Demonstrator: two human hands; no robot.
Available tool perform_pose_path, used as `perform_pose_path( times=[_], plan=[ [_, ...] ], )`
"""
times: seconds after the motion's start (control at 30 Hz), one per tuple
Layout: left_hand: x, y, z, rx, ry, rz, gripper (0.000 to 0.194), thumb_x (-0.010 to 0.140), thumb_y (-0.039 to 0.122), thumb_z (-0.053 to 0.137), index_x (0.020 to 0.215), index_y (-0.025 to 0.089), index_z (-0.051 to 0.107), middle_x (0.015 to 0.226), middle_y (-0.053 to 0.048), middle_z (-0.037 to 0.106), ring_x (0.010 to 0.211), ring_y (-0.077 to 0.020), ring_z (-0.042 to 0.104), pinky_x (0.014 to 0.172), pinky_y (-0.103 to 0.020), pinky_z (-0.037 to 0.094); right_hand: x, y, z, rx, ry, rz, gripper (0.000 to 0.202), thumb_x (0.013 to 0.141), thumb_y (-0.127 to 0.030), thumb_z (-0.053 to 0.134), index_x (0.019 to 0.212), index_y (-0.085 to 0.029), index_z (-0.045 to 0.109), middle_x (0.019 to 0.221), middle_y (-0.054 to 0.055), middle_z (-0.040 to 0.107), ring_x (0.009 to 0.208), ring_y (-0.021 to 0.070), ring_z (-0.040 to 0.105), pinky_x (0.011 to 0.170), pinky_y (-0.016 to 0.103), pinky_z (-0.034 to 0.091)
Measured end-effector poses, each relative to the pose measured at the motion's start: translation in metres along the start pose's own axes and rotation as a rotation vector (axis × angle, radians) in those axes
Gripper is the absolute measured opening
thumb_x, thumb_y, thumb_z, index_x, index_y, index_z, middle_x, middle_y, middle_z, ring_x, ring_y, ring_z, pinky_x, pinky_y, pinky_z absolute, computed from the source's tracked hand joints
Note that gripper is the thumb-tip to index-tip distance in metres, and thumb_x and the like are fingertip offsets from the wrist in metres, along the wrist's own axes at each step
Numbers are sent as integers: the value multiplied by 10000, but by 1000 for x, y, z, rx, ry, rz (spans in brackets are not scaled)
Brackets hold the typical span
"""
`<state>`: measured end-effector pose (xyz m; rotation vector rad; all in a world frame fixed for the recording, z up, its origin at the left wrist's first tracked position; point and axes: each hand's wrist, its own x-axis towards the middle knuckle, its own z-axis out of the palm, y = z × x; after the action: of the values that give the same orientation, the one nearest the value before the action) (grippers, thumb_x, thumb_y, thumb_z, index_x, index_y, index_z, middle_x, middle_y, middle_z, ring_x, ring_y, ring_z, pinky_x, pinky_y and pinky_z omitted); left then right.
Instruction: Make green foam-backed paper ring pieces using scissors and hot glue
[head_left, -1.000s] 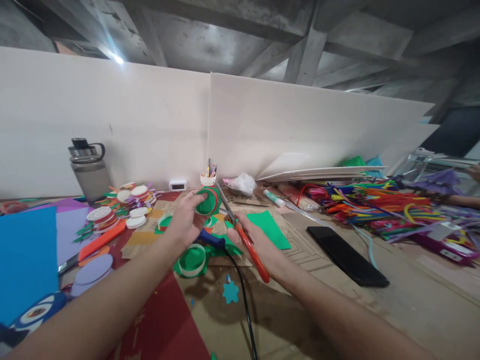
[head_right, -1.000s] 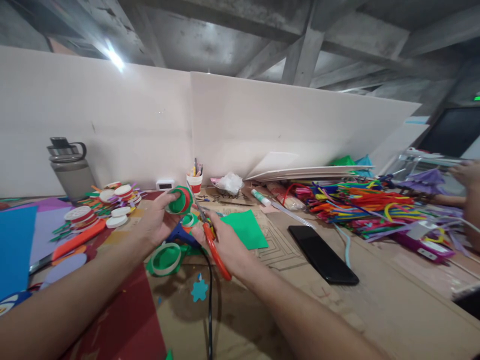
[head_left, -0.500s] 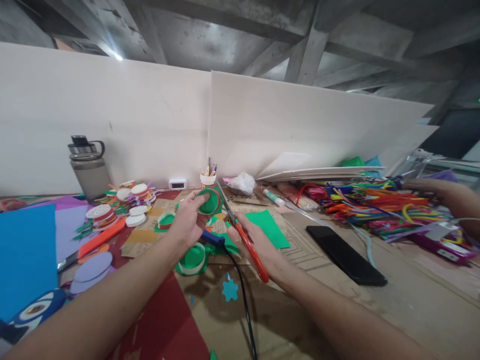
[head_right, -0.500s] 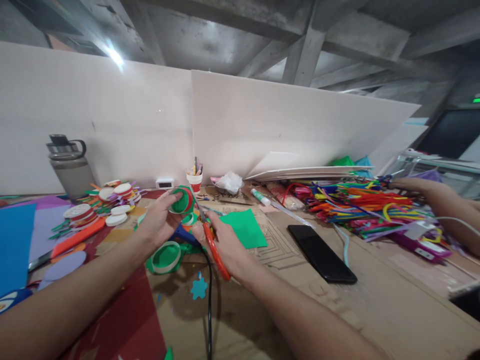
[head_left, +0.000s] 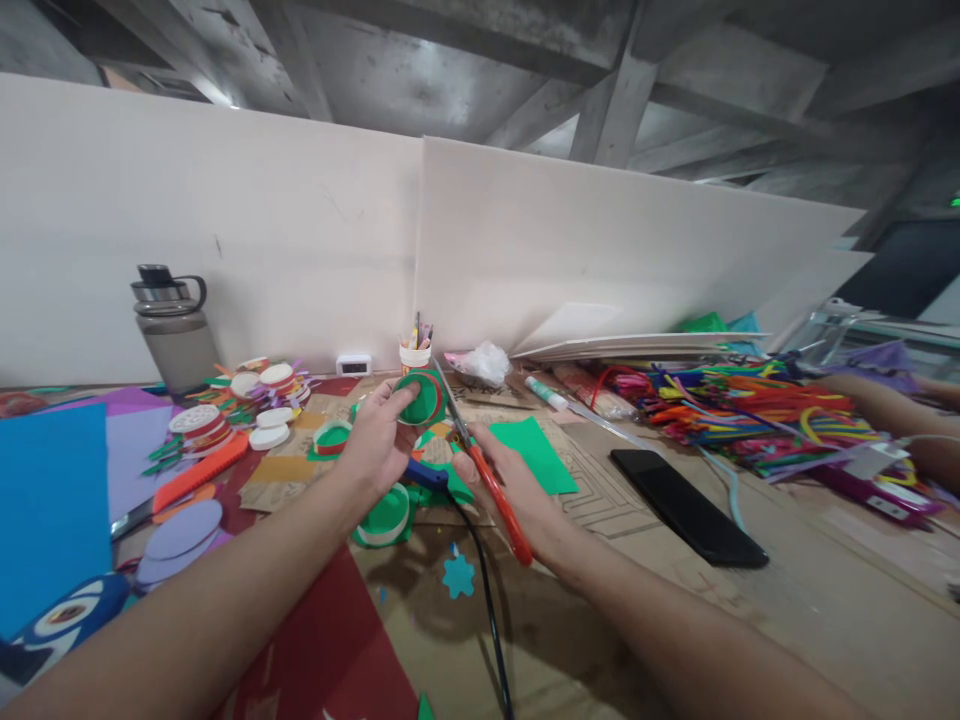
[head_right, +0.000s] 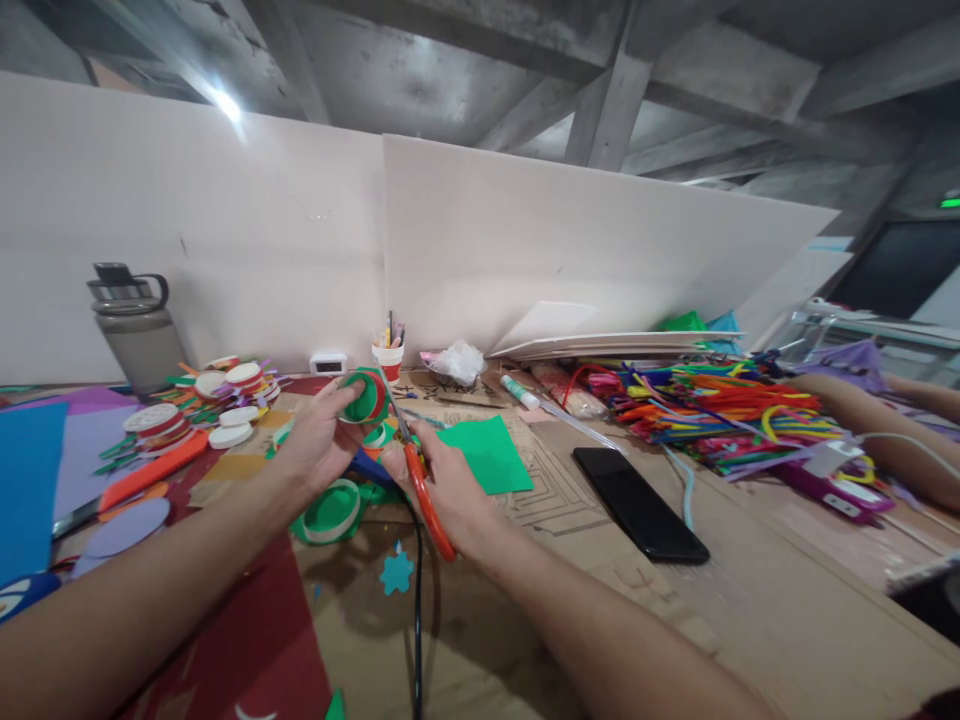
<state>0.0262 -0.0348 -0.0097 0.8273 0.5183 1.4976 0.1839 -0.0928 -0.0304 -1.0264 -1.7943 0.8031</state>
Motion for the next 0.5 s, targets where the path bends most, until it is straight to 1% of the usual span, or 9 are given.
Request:
perform_pose_path(
  times=[0.17,0.27,0.43,0.5],
  plan=[
    [-1,1,1,8,12,5,184,694,171,751,838,163,637,795,8,690,646,-98,626,639,-236,527,1,-1,1,5,7,5,430,899,-486,543,1228,-209,563,818,1,612,697,145,504,661,268,434],
    [-2,1,2,15,14,14,180,694,164,747,835,160,636,780,9,683,639,-99,620,616,-231,521,1,0,2,16,27,3,446,899,-490,537,1244,-208,568,832,9,620,705,147,516,650,263,435],
    [-3,2,3,42,23,7,206,676,190,772,820,165,627,773,12,680,632,-105,620,608,-241,524,2,5,4,43,41,-4,421,881,-528,551,1152,-211,614,793,6,608,671,146,515,583,247,420],
    [-3,3,4,35,23,5,207,673,192,776,810,165,624,757,19,674,618,-97,617,604,-232,520,2,7,4,37,34,-29,406,889,-526,540,1133,-211,617,767,3,599,657,148,515,568,247,419]
  ],
)
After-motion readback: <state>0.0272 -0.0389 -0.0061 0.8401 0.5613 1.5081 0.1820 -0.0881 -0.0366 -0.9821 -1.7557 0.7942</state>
